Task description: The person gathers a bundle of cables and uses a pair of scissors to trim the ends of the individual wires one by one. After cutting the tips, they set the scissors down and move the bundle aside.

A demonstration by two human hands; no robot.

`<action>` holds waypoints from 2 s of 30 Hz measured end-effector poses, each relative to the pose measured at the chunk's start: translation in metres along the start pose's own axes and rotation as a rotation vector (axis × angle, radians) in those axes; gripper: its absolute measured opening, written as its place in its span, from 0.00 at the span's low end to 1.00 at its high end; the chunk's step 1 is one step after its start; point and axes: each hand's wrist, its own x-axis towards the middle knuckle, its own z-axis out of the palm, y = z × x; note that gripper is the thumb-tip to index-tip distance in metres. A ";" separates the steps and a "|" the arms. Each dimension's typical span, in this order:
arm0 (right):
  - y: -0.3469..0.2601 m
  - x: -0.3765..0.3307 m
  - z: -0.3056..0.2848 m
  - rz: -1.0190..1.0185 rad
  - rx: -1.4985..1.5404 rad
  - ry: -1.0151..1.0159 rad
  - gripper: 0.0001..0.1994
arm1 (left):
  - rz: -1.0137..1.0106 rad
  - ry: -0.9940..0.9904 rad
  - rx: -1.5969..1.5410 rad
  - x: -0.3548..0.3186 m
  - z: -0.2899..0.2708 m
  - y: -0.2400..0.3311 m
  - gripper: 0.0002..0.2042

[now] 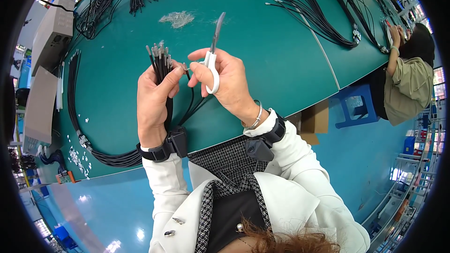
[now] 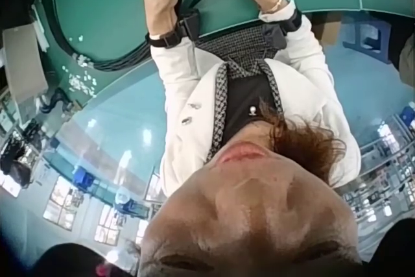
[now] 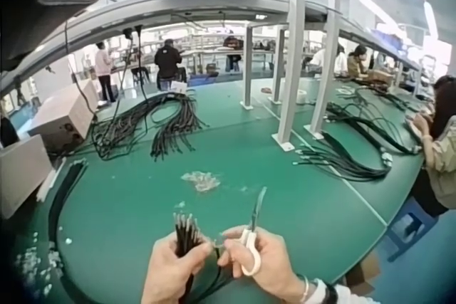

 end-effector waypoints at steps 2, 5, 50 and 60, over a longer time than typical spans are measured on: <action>0.001 0.000 0.002 -0.004 -0.023 -0.008 0.09 | 0.000 -0.017 0.002 0.001 0.000 -0.001 0.07; 0.004 0.001 0.001 -0.010 -0.068 -0.026 0.09 | -0.013 -0.021 -0.005 0.001 0.001 -0.002 0.07; 0.003 -0.001 -0.005 0.062 -0.037 0.003 0.11 | -0.044 -0.023 0.170 -0.003 0.003 0.002 0.05; -0.007 0.003 -0.007 -0.023 -0.174 -0.062 0.06 | -0.054 -0.043 0.116 0.000 0.005 0.002 0.05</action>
